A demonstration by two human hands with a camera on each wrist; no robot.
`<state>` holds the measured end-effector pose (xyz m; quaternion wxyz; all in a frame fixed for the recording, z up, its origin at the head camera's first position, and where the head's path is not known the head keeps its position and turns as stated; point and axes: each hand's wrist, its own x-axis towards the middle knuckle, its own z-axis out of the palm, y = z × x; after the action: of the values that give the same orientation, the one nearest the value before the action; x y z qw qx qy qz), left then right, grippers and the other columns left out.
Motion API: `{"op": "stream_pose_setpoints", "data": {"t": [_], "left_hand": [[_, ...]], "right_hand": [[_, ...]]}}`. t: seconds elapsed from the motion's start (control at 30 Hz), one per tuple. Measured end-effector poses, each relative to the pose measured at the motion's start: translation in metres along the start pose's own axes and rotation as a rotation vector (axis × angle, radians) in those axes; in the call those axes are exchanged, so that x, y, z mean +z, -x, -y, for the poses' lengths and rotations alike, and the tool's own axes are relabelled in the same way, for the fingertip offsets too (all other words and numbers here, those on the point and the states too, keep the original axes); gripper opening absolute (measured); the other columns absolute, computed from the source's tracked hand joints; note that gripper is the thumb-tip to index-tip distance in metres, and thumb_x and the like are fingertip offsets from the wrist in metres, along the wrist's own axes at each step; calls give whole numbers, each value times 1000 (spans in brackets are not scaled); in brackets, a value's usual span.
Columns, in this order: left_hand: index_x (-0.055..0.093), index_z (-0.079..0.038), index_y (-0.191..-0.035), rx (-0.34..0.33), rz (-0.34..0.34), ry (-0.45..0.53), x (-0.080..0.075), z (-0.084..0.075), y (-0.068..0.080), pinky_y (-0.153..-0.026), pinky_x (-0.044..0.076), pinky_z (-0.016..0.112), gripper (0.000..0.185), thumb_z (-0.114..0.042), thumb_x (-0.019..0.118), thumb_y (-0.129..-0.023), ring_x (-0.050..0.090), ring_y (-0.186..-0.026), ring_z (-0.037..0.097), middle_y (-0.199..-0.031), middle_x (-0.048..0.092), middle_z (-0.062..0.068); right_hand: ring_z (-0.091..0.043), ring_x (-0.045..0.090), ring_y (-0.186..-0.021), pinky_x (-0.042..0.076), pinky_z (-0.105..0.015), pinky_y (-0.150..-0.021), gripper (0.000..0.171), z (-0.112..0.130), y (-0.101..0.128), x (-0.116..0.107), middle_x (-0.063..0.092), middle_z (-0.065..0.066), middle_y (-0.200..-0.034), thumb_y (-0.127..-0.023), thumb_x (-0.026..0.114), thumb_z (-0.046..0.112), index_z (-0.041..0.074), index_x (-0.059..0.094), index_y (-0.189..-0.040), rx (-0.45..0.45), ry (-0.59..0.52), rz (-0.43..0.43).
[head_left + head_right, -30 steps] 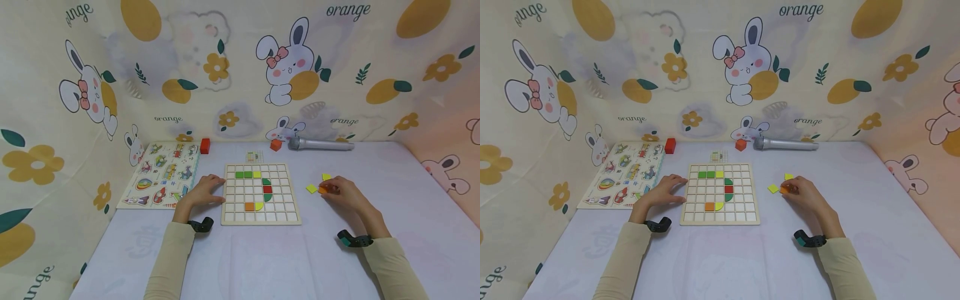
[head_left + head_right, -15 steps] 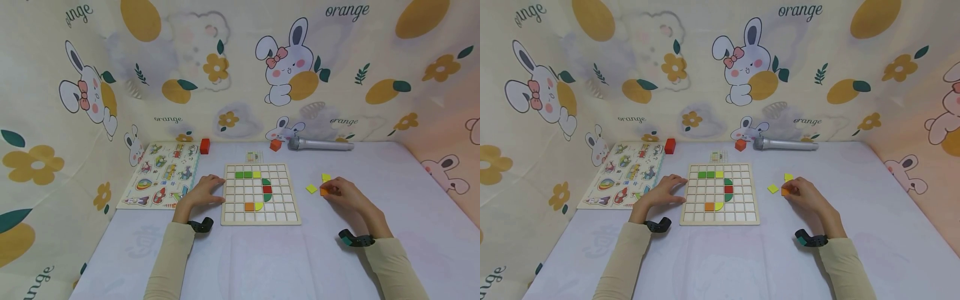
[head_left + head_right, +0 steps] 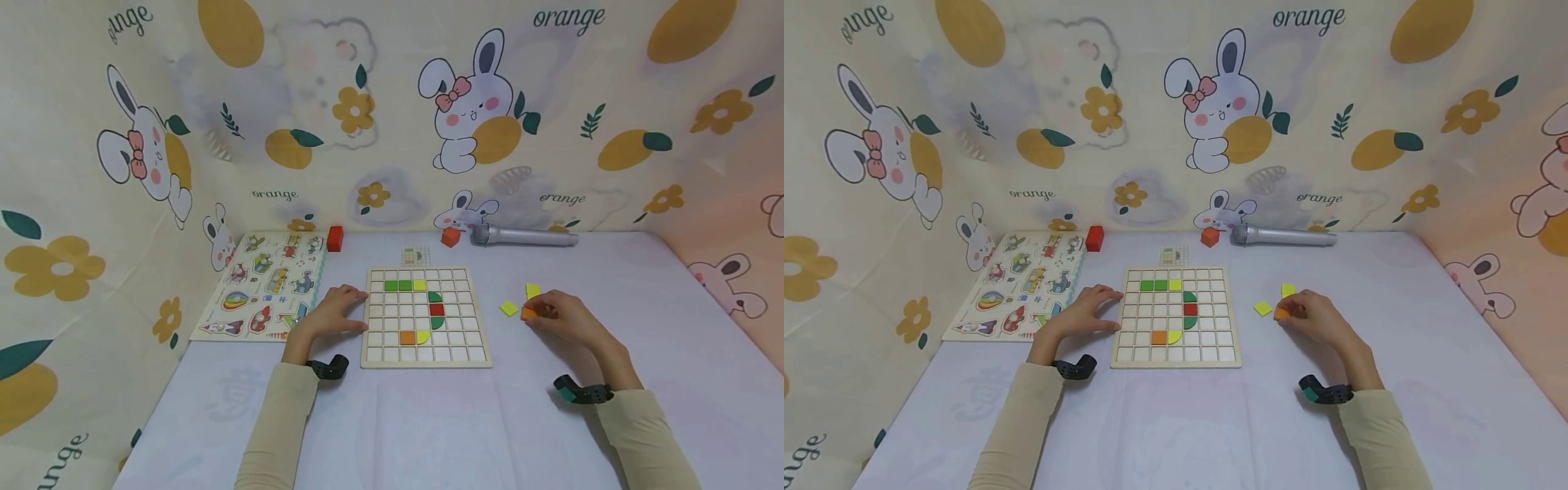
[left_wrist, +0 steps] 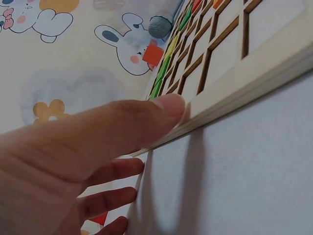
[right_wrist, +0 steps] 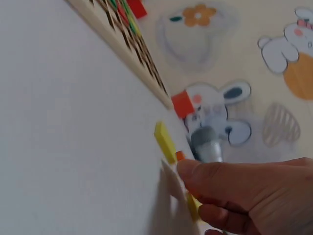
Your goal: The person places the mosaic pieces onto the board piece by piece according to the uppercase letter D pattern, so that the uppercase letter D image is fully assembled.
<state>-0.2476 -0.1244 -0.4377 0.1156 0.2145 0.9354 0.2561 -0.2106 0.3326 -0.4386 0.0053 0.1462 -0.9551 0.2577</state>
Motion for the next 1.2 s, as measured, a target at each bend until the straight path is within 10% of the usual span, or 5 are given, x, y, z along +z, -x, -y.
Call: {"op": "stream_pose_setpoints", "data": {"t": [1.2], "left_hand": [[49,-13,-134,5,5,9,-2,1,1,-106,32,48,65,-32,74,-78,33,-129,30,-138,42,12]], "right_hand": [[-6,50,-85,48,-22,-74,20,164,-48,111,58,9,-98,-83,71,23,17,66,-102,-437,-124,96]]}}
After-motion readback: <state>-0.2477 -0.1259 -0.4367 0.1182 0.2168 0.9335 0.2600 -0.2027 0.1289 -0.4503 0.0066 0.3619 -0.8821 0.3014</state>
